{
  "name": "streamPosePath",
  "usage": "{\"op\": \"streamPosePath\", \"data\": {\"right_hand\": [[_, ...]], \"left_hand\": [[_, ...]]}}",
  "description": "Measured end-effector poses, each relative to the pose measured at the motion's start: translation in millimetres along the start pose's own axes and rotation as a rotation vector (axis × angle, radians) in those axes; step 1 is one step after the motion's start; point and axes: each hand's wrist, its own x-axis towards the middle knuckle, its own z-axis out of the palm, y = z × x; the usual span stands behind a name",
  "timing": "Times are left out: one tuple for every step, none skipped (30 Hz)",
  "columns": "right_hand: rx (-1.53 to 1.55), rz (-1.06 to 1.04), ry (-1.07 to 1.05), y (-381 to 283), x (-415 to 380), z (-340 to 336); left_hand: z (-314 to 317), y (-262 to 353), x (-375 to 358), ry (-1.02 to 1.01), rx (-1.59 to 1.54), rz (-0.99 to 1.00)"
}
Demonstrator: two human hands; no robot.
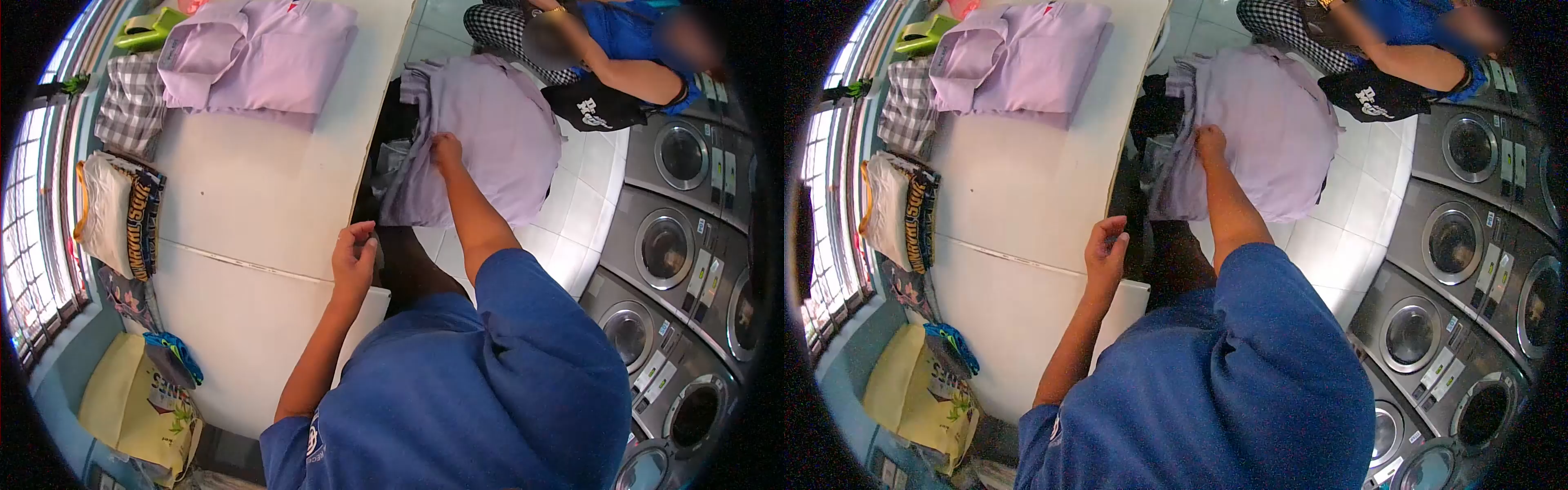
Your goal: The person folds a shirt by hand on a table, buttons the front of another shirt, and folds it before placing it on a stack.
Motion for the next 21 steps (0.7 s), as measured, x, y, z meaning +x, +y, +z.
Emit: {"op": "streamPosePath", "data": {"right_hand": [[0.143,0.062,-0.009,-5,-7,-7],[0.430,0.125,-0.088,-34,-31,-28],[0.716,0.179,-0.169,-61,-54,-46],[0.715,0.155,-0.160,-75,-66,-57],[0.863,0.153,-0.204,-88,-75,-69],[1.010,0.144,-0.247,-97,-85,-81],[1.107,0.103,-0.331,-105,-98,-93],[1.196,0.051,-0.418,-114,-111,-104],[1.291,0.021,-0.511,-131,-131,-118],[1.380,-0.007,-0.615,-156,-153,-131],[1.366,-0.058,-0.610,-175,-169,-142],[1.395,-0.091,-0.680,-192,-186,-151],[1.423,-0.122,-0.753,-210,-202,-158],[1.414,-0.168,-0.750,-230,-217,-165],[1.470,-0.212,-0.802,-249,-233,-171],[1.528,-0.250,-0.856,-266,-249,-175],[1.527,-0.283,-0.856,-283,-264,-175],[1.561,-0.381,-0.980,-301,-279,-173],[1.590,-0.473,-1.110,-318,-295,-170],[1.603,-0.440,-1.207,-333,-312,-165],[1.613,-0.401,-1.307,-346,-332,-160]], "left_hand": [[-2,-4,0,-0.006,0.034,-0.018],[-2,-5,1,-0.013,0.065,-0.029],[0,-2,4,-0.016,0.055,-0.015],[3,1,10,-0.069,0.147,0.046],[7,5,15,-0.123,0.238,0.113],[13,10,19,-0.133,0.222,0.143],[22,18,25,-0.150,0.320,0.274],[34,26,33,-0.161,0.412,0.413],[45,34,40,-0.165,0.383,0.462],[55,39,47,-0.168,0.406,0.554],[62,47,53,-0.164,0.432,0.644],[67,56,56,-0.136,0.431,0.658],[68,66,57,-0.132,0.416,0.695],[68,77,58,-0.145,0.435,0.707],[67,86,60,-0.161,0.456,0.719],[64,88,63,-0.136,0.372,0.850],[58,90,63,-0.132,0.227,0.869],[54,92,56,-0.072,0.050,0.819],[46,90,47,-0.010,-0.122,0.761],[32,83,42,-0.001,-0.114,0.779],[13,72,38,0.001,-0.113,0.611]]}}
